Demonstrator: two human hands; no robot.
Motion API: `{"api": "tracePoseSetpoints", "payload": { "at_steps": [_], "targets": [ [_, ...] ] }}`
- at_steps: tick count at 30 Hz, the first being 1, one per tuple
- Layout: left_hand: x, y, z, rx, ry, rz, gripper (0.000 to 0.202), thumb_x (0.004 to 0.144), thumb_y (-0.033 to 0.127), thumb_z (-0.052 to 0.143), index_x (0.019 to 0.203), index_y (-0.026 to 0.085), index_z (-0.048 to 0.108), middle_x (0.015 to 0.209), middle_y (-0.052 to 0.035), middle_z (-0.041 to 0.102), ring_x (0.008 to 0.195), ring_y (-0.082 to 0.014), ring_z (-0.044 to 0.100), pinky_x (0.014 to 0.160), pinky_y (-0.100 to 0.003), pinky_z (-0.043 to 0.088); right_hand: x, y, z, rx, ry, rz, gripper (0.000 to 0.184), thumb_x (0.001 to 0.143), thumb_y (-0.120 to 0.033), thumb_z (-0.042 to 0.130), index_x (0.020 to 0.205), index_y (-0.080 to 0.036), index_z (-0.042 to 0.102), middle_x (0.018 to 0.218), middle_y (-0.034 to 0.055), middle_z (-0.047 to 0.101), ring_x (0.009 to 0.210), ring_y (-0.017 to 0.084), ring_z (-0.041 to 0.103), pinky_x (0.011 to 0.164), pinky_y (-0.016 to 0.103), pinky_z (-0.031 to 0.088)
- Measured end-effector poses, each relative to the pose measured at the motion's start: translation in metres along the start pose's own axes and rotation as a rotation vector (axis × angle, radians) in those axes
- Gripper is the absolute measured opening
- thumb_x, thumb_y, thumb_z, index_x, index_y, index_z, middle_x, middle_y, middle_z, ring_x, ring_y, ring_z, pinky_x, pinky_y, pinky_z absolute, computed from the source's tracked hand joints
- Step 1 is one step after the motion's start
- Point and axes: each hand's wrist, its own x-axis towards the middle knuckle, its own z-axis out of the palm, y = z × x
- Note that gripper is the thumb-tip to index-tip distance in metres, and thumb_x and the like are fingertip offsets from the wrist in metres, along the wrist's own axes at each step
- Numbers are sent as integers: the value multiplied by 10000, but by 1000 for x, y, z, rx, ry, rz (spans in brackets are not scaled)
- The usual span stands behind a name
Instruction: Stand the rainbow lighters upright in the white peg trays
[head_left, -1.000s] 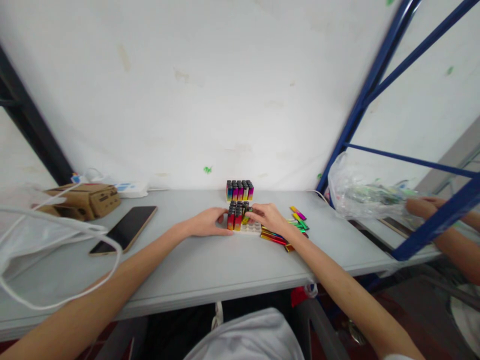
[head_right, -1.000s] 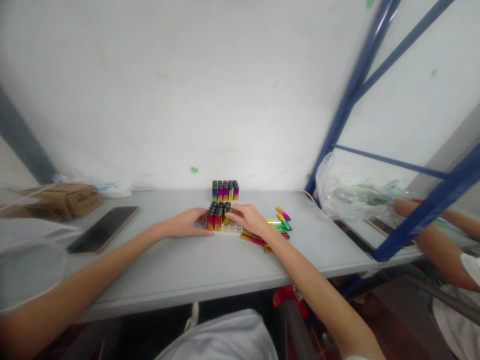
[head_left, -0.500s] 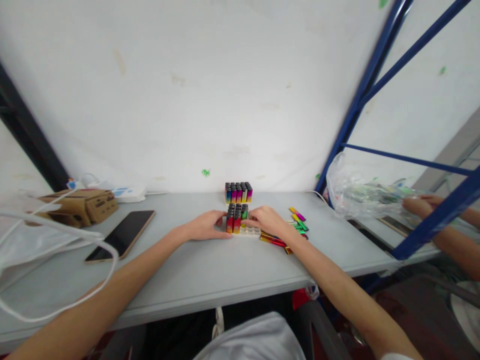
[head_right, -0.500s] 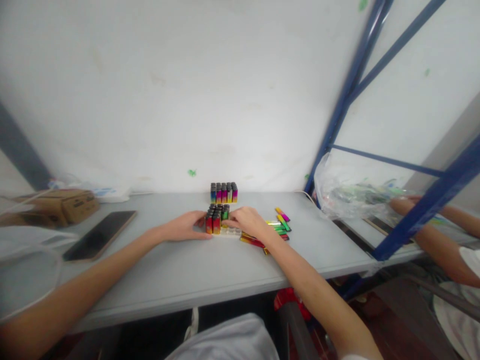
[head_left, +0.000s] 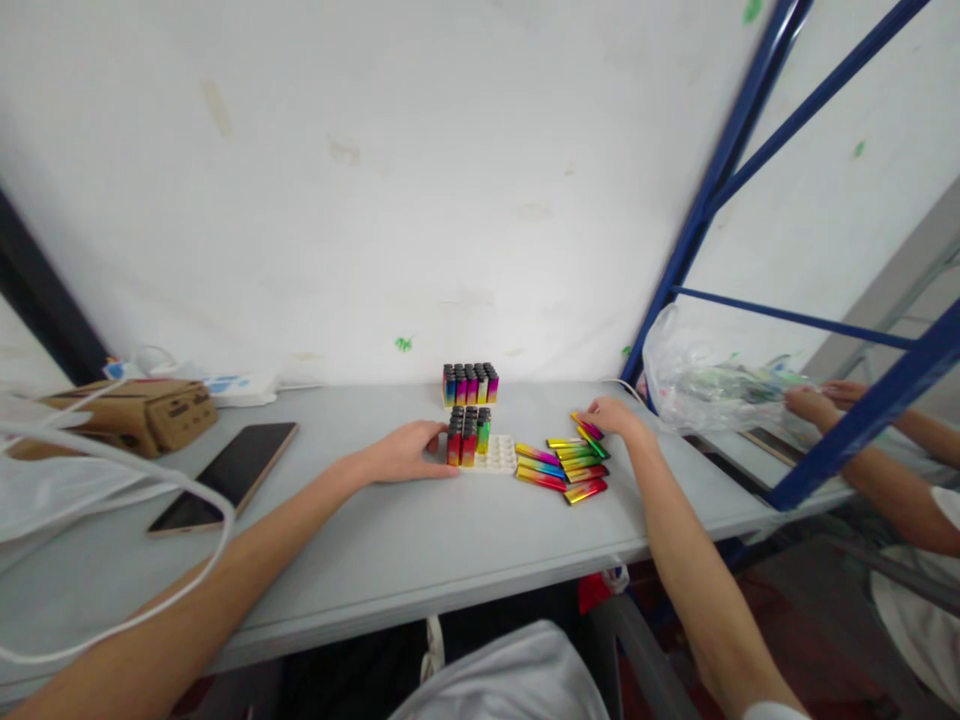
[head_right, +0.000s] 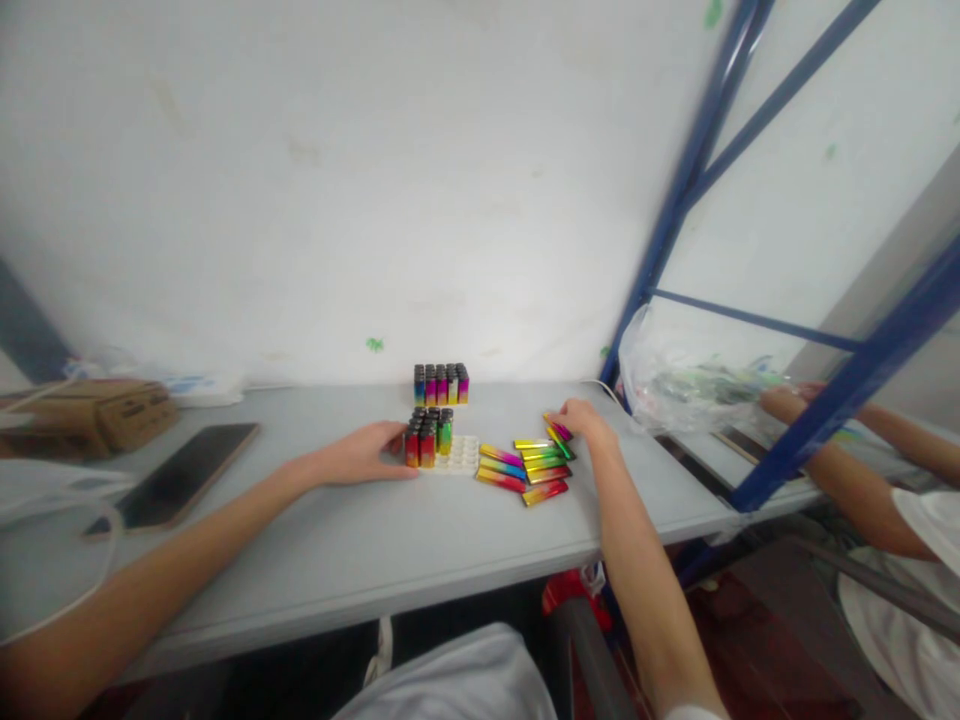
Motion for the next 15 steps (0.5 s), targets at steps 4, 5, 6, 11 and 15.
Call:
{"api": "tracePoseSetpoints", "payload": {
  "at_steps": [4, 5, 6, 11, 15],
  "targets": [
    [0, 0, 0, 8, 3, -3, 665, 764, 727, 635, 1104, 156, 667, 912, -64, 667, 803, -248, 610, 719, -315, 451, 0, -8, 1, -4, -36, -65, 349, 960, -417, 595, 893, -143, 802, 879, 113, 787, 797, 195, 705, 612, 245, 401],
    [0, 0, 0, 9, 2, -3, 666, 764, 728, 634, 1104, 156, 665, 915, -65, 670, 808, -250, 613, 723, -316, 452, 1, -11, 2, -4, -26, -77, 347, 959, -415, 597, 885, -144, 801, 869, 112, 786, 786, 192, 703, 609, 244, 400],
    [0, 1, -1, 8, -1, -2, 664, 764, 727, 634, 1103, 156, 664, 921, -65, 672, 813, -251, 616, 727, -315, 453, 2, -14, 4, -4, -14, -85, 348, 958, -413, 598, 874, -142, 799, 858, 115, 784, 776, 193, 702, 609, 246, 399],
    [0, 2, -2, 1, -10, -8, 643, 763, 709, 640, 1099, 161, 660, 928, -61, 675, 813, -244, 618, 720, -307, 454, 6, -21, 13, -5, 70, -126, 250, 938, -323, 629, 928, -118, 773, 931, 154, 780, 852, 216, 705, 680, 256, 421],
    [0, 3, -2, 4, -6, -9, 679, 765, 731, 630, 1119, 153, 656, 934, -71, 673, 810, -249, 615, 706, -314, 449, 6, -21, 10, 175, 195, -147, 351, 1036, -337, 450, 1224, -126, 657, 908, 113, 775, 789, 178, 699, 735, 249, 445]
  ]
}}
